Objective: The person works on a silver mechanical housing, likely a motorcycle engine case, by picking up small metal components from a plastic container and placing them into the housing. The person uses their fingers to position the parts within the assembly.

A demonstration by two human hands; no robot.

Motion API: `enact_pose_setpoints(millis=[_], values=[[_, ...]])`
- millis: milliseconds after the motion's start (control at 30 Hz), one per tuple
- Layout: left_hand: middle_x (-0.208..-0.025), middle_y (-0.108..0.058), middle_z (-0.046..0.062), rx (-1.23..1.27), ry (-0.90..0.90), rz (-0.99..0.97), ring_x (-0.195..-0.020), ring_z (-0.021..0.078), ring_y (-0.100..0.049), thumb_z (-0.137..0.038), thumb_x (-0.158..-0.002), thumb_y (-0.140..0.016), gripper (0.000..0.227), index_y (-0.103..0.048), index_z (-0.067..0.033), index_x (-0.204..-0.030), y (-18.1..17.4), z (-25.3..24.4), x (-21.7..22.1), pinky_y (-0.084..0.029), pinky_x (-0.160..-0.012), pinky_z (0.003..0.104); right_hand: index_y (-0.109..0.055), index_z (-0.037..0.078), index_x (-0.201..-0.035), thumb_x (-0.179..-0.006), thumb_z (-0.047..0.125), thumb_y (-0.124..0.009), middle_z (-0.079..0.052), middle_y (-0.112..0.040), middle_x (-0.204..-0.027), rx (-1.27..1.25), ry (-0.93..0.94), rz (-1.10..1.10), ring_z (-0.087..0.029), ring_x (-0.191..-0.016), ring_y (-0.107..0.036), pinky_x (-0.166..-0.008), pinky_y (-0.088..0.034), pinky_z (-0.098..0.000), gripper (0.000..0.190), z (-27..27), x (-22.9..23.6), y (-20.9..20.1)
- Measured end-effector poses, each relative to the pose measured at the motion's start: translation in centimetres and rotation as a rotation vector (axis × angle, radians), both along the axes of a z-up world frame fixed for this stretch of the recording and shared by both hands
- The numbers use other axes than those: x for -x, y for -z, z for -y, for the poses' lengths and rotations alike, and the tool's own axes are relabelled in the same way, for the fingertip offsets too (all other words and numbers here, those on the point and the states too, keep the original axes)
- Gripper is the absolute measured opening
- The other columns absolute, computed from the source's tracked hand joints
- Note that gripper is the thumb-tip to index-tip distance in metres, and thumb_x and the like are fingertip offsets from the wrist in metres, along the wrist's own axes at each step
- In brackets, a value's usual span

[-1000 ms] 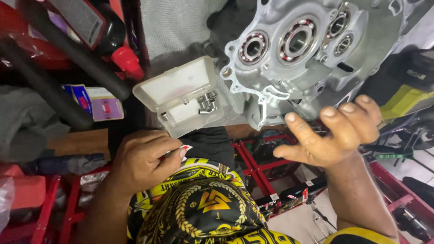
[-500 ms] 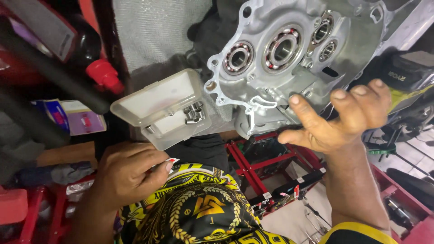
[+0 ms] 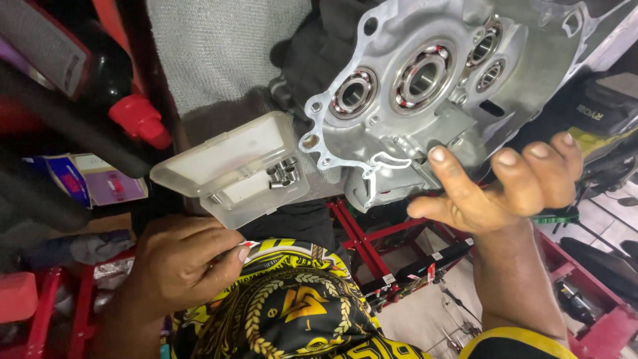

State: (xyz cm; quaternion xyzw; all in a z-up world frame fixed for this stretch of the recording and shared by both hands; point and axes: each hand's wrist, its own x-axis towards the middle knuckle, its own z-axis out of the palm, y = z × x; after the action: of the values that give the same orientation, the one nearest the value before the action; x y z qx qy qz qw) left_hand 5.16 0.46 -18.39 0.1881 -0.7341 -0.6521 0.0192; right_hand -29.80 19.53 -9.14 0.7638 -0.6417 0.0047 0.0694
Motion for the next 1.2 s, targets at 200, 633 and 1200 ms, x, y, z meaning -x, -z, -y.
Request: enact_pose_setpoints(millis=[200, 633, 1200], values=[[-0.056, -0.047, 0.003, -0.031, 0.03, 0.028, -0.05, 0.0207, -0.047, -0.014, -0.089, -0.064, 0.025, -0.057, -0.0126, -0.065, 0.2, 0.0, -0.3, -0.036, -0.052, 0.038, -0.082, 0.016, -0.12, -0.102, 0.083, -0.046, -0.011, -0.038, -0.141, 0.019, 0.098, 0.0, -0.033, -0.125, -0.035, -0.112, -0.034, -0.0583, 0.078, -0.6, -1.0, 0.5], [-0.057, -0.052, 0.001, -0.034, 0.017, 0.022, -0.05, 0.0192, -0.05, -0.015, -0.09, -0.066, 0.021, -0.063, -0.0136, -0.069, 0.2, -0.1, -0.2, -0.039, -0.051, 0.036, -0.082, 0.014, -0.108, -0.094, 0.083, -0.035, -0.013, -0.04, -0.126, 0.036, 0.172, 0.179, -0.03, -0.123, -0.034, -0.096, -0.046, -0.0546, 0.084, -0.9, -1.4, 0.9], [-0.059, -0.051, 0.001, -0.034, 0.032, 0.055, -0.052, 0.0197, -0.051, -0.017, -0.09, -0.064, 0.018, -0.063, -0.015, -0.072, 0.5, -0.6, -0.9, -0.038, -0.053, 0.037, -0.085, 0.016, -0.108, -0.099, 0.084, -0.047, -0.01, -0.042, -0.127, 0.024, 0.028, 0.112, -0.031, -0.119, -0.036, -0.101, -0.04, -0.055, 0.078, 0.6, 1.0, 0.6]])
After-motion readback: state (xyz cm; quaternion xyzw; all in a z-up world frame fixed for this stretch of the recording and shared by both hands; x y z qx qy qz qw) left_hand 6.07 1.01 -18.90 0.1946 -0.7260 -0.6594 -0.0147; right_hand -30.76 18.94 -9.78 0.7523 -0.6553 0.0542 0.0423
